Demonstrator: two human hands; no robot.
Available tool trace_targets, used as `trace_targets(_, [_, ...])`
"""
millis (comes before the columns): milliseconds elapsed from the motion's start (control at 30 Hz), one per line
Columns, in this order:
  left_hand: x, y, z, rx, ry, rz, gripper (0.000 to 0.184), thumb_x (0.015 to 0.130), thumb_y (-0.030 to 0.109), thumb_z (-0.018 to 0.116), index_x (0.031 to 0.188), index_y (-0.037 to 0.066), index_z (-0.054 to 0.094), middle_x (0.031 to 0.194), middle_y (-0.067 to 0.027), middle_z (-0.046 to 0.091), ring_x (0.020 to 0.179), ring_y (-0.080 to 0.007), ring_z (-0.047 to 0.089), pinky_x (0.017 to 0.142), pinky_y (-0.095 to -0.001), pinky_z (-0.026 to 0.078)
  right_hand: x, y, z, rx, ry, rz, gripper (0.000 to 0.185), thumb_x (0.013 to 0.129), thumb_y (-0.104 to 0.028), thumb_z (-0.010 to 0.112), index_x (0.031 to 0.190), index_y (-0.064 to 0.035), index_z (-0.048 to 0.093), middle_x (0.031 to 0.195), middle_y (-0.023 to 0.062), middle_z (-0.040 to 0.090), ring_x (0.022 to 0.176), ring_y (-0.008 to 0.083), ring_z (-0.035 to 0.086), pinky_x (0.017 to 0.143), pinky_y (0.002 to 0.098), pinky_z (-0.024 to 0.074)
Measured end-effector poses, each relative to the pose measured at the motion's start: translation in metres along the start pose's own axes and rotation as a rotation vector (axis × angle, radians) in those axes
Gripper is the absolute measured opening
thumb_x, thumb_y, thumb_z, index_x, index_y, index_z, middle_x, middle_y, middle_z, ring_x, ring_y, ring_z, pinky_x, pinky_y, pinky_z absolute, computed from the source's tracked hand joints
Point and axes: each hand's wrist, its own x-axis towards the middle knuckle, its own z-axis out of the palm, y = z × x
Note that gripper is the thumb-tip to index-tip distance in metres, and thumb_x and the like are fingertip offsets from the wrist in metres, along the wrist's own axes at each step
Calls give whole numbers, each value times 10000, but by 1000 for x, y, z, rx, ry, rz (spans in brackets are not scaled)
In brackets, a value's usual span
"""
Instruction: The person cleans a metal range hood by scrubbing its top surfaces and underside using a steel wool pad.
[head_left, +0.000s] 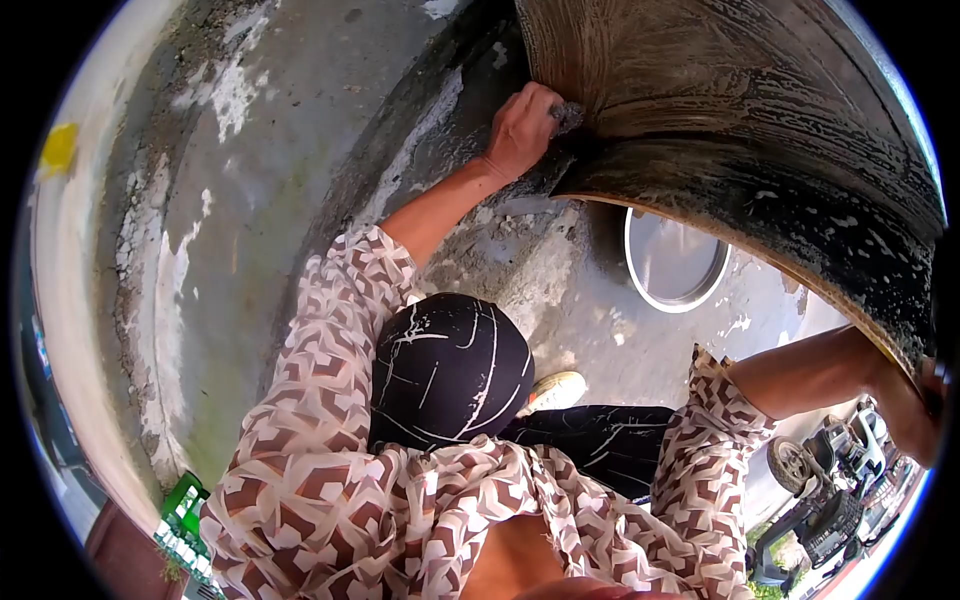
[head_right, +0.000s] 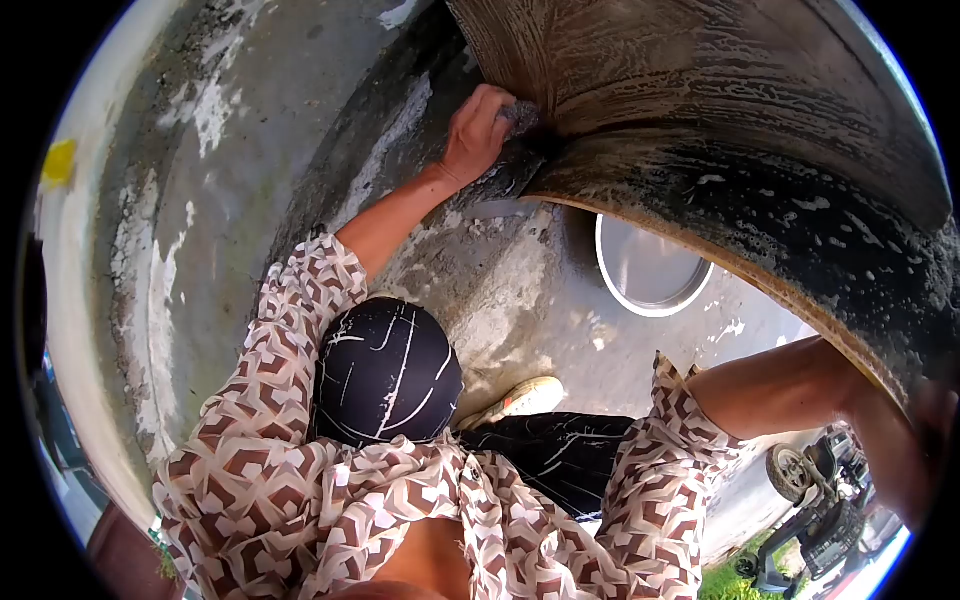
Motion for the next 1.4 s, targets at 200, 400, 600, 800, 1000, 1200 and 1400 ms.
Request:
trace_targets(200, [133, 52, -87, -144, 707, -10, 288, 737, -1, 627, 1015, 11, 552, 1100, -195, 549, 1064, -358, 536, 931, -407, 413, 5, -7, -5, 9, 14, -35, 440, 952, -204, 323, 564, -86, 493, 460, -10, 332, 427, 113, 354, 485, 263, 320])
trace_targets(400, [84, 35, -22, 111, 401, 332, 325, 664, -3, 692, 948, 110, 582, 917, -75, 586, 854, -265, 581, 681, -384, 418, 10, -16, -15, 0, -8, -75, 449, 966, -207, 333, 564, -94, 499, 459, -16, 335, 425, 106, 352, 486, 251, 315])
trace_targets(600, [-16, -24, 16, 49, -175, 143, 315, 702, -55, 656, 981, 69, 578, 934, -103, 570, 842, -296, 582, 697, -388, 449, 12, -9, -2, 34, 9, -68, 459, 981, -210, 344, 565, -102, 505, 458, -23, 338, 423, 99, 350, 486, 240, 309])
trace_targets(800, [88, 51, -53, -69, 371, 97, 314, 700, -78, 669, 979, 1, 549, 929, -159, 559, 833, -344, 574, 759, -357, 474, 10, -6, -10, 52, 81, 15, 450, 924, -236, 348, 520, -91, 484, 441, 2, 352, 429, 142, 374, 506, 309, 337])
trace_targets(1000, [156, 76, -70, 44, 691, 397, 369, 646, -79, 673, 981, 27, 559, 915, -136, 579, 824, -335, 583, 749, -367, 484, 9, -29, 0, -194, 354, 143, 461, 895, -259, 335, 497, -88, 492, 432, 18, 376, 434, 163, 385, 524, 339, 354])
trace_targets(1200, [43, 13, 7, 148, 148, 441, 200, 743, 41, 628, 926, 111, 589, 911, -52, 595, 852, -221, 602, 689, -333, 452, 17, -21, -9, -8, -18, -127, 492, 971, -244, 308, 537, -108, 495, 436, -22, 365, 454, 116, 379, 534, 294, 342])
trace_targets(1400, [-13, -31, 25, 78, -212, 332, 188, 753, 33, 623, 927, 83, 574, 882, -91, 559, 783, -284, 580, 666, -378, 469, 11, -10, 4, 47, 6, -14, 511, 975, -256, 351, 496, -109, 453, 441, -12, 347, 438, 119, 349, 509, 283, 313])
